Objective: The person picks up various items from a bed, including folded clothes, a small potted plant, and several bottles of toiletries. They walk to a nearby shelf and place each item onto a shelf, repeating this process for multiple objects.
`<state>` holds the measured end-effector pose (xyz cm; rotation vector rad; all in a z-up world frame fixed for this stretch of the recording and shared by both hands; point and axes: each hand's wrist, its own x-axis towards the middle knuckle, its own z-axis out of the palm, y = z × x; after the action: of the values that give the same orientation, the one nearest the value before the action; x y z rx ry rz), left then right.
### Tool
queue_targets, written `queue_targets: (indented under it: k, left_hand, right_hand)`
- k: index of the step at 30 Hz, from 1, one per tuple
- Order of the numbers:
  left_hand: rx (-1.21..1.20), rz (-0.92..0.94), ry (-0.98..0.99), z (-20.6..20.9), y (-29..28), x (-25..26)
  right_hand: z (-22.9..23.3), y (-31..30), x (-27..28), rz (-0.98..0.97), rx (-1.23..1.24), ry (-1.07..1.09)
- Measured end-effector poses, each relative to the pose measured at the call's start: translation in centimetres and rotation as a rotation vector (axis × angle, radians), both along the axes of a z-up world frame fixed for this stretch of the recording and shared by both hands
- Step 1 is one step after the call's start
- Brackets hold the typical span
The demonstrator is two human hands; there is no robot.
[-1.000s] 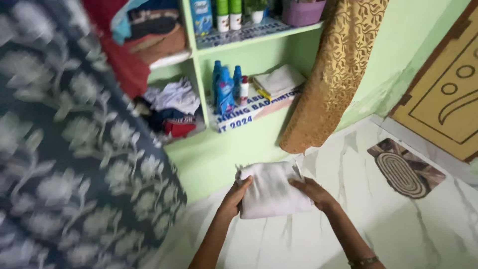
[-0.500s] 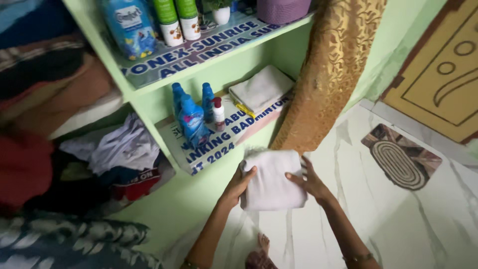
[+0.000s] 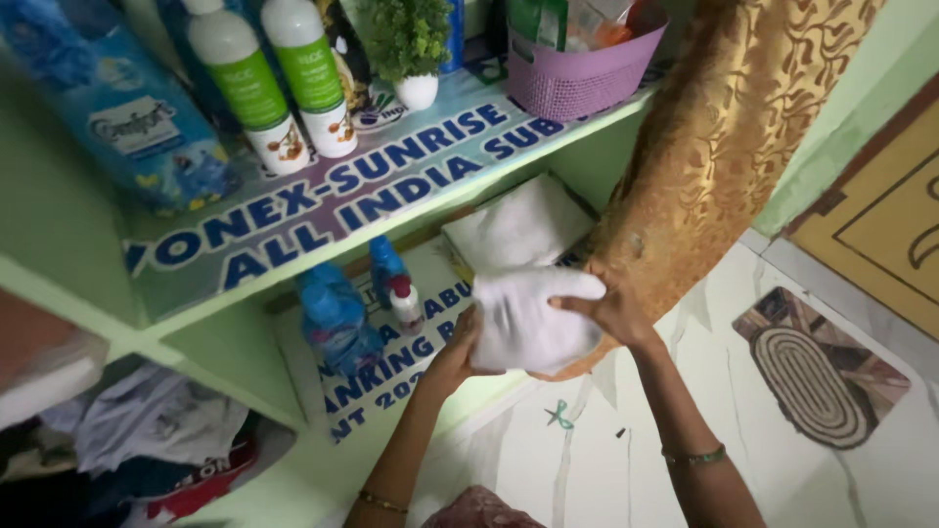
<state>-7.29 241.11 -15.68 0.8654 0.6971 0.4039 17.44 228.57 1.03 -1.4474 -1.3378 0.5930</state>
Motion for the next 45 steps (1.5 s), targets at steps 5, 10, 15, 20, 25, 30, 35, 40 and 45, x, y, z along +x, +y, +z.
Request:
queue_targets:
  k: [5, 10, 15, 20, 25, 30, 35, 40, 45]
  left_hand:
    - [0.204, 0.069, 0.222, -2.1, 4.4, 0.5]
    - [0.671, 0.000, -0.108, -2.8, 6.5, 2.3]
    - [0.336, -0.059, 0.088, -3.0, 5.7, 5.0]
    - [-0.253, -0.004, -0.305, -4.5, 1.7, 9.7]
    - [-0.220, 0.156, -0.194, -7.3, 5.8, 10.2]
    - [0.073, 0.429, 0.372, -6.0, 11.7, 7.5]
    - [0.370, 0.640, 0.571, -1.8, 20.7, 9.8]
    - [0.482, 0.618, 0.805, -5.4, 22.0, 9.9]
    - [0.606, 0.709, 1.033, -7.6, 16.4, 9.0]
  right_hand:
    - [1.5, 3.7, 2.3, -0.103, 0.017, 0.136]
    - [1.2, 5.6, 2.4, -0.174, -0.062, 0.334]
    - [3.8, 6.6, 3.1, -0.335, -0.166, 0.586]
    - [3.4, 7.7, 3.4, -0.271, -0.059, 0.911]
    - [0.7, 10.1, 8.1, -0.393, 0.007, 0.967]
    - [-4.9, 14.1, 10.0, -0.496, 0.058, 0.769]
    - [-12.6, 24.8, 16.1, -0.613, 0.218, 0.565]
    - [-19.8, 26.2, 17.5, -0.616, -0.154, 0.613]
    - [-23.2, 25.3, 16.4, -0.599, -0.295, 0.705]
